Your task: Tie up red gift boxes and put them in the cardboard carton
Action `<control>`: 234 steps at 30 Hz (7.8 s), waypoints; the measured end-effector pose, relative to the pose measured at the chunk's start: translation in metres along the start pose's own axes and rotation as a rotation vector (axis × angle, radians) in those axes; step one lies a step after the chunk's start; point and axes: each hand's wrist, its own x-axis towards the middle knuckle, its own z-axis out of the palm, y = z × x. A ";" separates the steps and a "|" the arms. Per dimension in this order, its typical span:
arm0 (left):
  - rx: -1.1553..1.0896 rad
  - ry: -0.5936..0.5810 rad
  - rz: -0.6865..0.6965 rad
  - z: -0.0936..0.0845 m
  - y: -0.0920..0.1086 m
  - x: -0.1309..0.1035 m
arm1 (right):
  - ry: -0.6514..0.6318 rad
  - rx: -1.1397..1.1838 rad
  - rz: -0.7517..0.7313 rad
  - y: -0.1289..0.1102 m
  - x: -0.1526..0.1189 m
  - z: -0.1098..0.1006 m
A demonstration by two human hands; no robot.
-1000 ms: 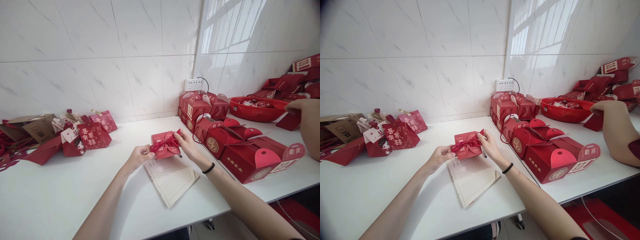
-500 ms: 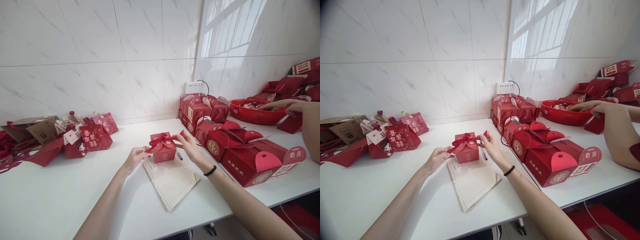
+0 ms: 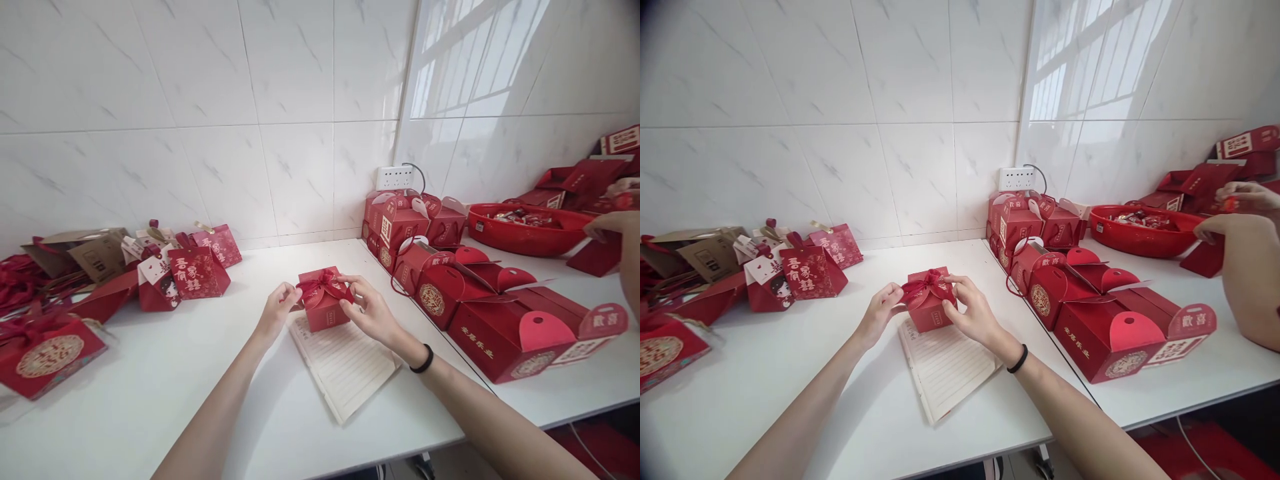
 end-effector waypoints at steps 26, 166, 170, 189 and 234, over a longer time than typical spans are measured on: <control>0.415 0.096 0.327 0.021 0.009 -0.008 | -0.398 0.119 0.040 -0.028 0.010 -0.041; -0.126 -0.024 0.032 0.027 0.017 -0.014 | -0.137 0.270 0.453 -0.024 0.008 -0.029; -0.163 -0.055 0.059 0.026 0.017 -0.014 | -0.135 0.266 0.458 -0.025 0.008 -0.029; 0.349 0.093 0.309 0.030 0.013 -0.017 | -0.107 0.288 0.398 -0.026 0.007 -0.027; 0.277 0.129 0.310 0.033 0.013 -0.018 | 0.239 -0.346 -0.347 -0.028 -0.004 -0.012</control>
